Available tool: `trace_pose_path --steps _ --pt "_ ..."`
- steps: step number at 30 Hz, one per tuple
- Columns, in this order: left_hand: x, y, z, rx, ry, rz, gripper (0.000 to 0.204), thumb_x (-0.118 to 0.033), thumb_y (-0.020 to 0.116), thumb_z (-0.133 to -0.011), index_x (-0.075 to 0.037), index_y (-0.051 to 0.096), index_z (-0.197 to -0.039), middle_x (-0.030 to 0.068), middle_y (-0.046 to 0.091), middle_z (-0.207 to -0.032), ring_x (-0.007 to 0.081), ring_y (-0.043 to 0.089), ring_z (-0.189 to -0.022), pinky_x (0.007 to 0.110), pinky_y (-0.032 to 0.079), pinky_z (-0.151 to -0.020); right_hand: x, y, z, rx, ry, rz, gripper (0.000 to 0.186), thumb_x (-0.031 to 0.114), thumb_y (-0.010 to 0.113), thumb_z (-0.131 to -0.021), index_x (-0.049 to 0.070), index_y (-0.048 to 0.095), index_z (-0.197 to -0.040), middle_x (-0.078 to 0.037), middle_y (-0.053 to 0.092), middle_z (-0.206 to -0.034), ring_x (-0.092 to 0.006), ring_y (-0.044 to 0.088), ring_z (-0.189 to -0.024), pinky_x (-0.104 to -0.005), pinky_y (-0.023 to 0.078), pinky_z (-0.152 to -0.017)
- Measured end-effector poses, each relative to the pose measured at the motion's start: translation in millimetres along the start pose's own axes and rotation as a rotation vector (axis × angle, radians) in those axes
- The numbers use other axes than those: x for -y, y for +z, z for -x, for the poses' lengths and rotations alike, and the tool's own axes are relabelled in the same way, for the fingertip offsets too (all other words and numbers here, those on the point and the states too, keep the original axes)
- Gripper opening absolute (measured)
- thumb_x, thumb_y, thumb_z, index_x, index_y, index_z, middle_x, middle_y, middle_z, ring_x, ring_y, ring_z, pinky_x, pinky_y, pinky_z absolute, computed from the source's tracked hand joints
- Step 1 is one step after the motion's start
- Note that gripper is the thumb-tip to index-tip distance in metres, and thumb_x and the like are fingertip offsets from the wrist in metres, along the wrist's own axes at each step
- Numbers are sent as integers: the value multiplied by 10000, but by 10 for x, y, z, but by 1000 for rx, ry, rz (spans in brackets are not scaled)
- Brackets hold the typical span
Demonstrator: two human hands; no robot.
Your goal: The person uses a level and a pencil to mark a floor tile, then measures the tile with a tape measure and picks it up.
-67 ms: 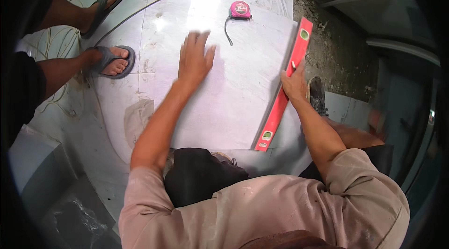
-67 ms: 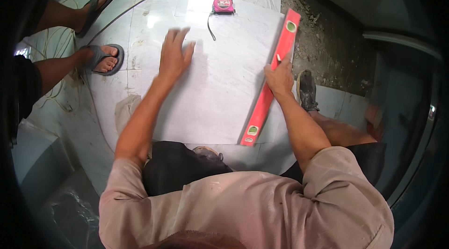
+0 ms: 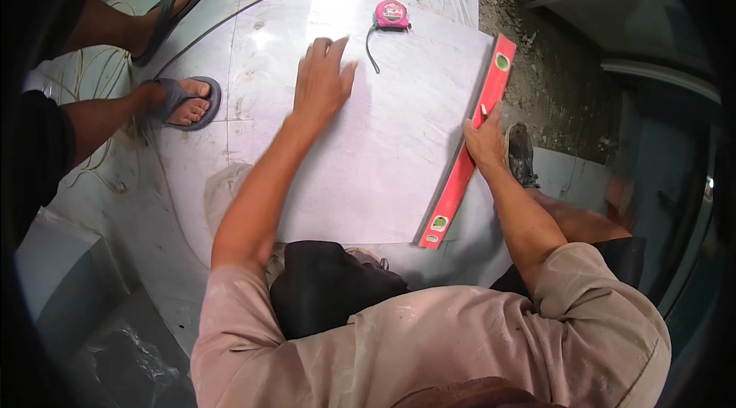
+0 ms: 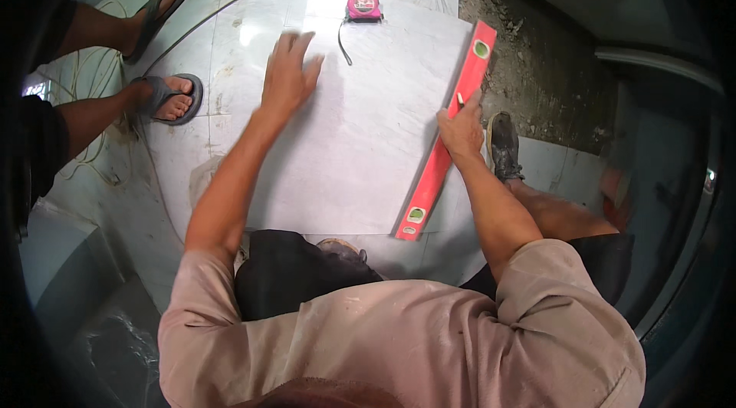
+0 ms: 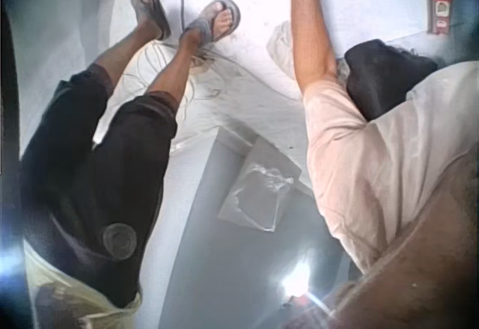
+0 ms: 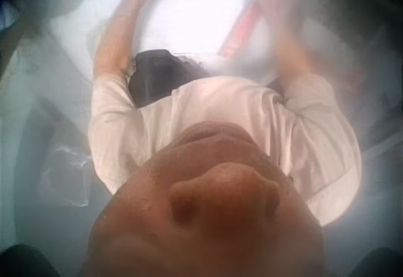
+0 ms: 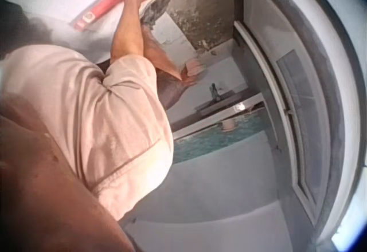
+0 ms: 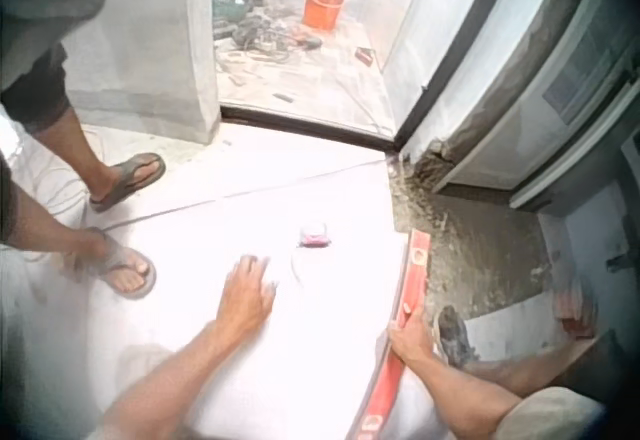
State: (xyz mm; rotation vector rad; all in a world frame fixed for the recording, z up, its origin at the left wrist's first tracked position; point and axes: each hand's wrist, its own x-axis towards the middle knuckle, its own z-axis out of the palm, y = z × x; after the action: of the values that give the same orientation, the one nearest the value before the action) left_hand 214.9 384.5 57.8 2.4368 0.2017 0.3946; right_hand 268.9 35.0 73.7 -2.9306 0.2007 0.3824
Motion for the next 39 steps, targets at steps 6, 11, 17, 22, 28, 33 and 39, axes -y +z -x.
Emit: trace_pose_path --steps 6,11,17,22,28,33,39 --pt "-146 613 -1124 236 59 -189 657 -167 769 -852 -203 526 -1461 159 538 -1366 365 556 -1235 488 488 -1035 -540 207 218 11 123 20 1022 374 666 -844 73 74 -1620 -283 473 -1441 -497 584 -1191 -542 466 -1029" --pt "-87 849 -1413 411 -3 -238 656 -142 781 -826 -195 548 -1437 155 538 -1363 358 569 -1237 456 502 -1035 -507 113 310 123 175 -54 1009 396 671 -847 59 113 -1617 -309 410 -1497 -487 528 -1276 -525 448 -1064" --pt "-115 422 -1223 215 -240 -72 645 -244 815 -767 -83 588 -1350 179 548 -1325 385 610 -1172 424 519 -1014 -562 76 307 -42 128 -92 801 395 656 -902 34 326 -1536 -294 495 -1359 -477 599 -1163 -526 493 -981" --pt "-595 -493 -659 518 -437 23 563 -242 844 -673 -4 631 -1137 241 637 -1100 352 657 -1033 428 536 -912 -348 97 -455 -254 -22 -530 498 427 562 -981 -41 729 -989 -189 656 -893 -360 648 -918 -460 503 -842" --pt "-1720 -730 130 867 -574 349 503 -142 766 -696 0 546 -1125 252 649 -1024 376 649 -994 426 512 -890 662 -125 -799 -29 78 -990 589 484 507 -1029 -27 742 -857 -42 571 -662 -161 548 -615 -323 477 -622" --pt "-1871 -381 501 1026 -405 146 451 -76 695 -724 11 534 -1137 273 606 -1117 470 615 -1053 488 515 -895 1108 99 -885 158 9 -1410 317 273 681 -970 -41 724 -964 -75 670 -757 -126 611 -637 -269 530 -606" --pt "-2049 -340 542 1074 -332 125 424 -26 653 -708 21 546 -1116 240 570 -1108 441 604 -1020 490 515 -890 1615 560 -825 175 -275 -1329 201 150 710 -862 -10 737 -982 -94 720 -814 -127 636 -680 -270 528 -660"
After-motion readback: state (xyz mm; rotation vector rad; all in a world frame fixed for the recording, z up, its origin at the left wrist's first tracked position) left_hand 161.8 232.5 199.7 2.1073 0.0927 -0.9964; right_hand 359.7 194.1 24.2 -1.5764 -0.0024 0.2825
